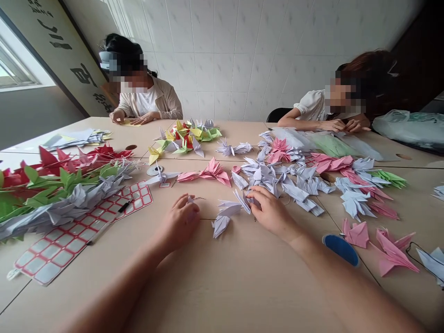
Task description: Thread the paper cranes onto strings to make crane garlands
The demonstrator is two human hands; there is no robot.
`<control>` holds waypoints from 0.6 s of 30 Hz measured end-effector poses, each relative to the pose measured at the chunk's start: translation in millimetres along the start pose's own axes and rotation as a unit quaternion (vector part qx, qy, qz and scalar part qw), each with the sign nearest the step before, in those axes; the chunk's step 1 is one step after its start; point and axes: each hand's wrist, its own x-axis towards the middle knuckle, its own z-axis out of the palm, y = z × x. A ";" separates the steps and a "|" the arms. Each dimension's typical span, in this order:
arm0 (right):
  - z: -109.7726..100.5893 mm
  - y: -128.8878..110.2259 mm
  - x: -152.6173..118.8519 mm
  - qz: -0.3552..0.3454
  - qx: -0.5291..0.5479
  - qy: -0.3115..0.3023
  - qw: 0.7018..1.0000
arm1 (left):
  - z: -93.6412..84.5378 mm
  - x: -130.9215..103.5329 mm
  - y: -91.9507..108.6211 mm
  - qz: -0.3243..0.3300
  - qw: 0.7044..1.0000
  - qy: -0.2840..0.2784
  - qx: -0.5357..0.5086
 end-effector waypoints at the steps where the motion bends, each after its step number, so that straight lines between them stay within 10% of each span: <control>1: 0.2 -2.7 -0.4 -0.002 0.002 -0.005 1.000 | -1.0 -0.6 2.0 -0.007 1.000 0.018 0.007; 4: 2.0 -13.2 -2.8 -0.023 0.014 -0.028 0.999 | -3.1 -3.1 19.0 0.029 0.998 0.050 0.025; 8: 2.9 -23.6 -7.2 -0.068 0.023 -0.078 0.994 | -3.2 -4.3 46.0 0.166 0.980 -0.107 -0.010; 18: -0.3 -22.2 -6.6 -0.066 -0.021 -0.112 0.991 | -13.2 -3.4 17.6 0.094 0.993 -0.071 -0.006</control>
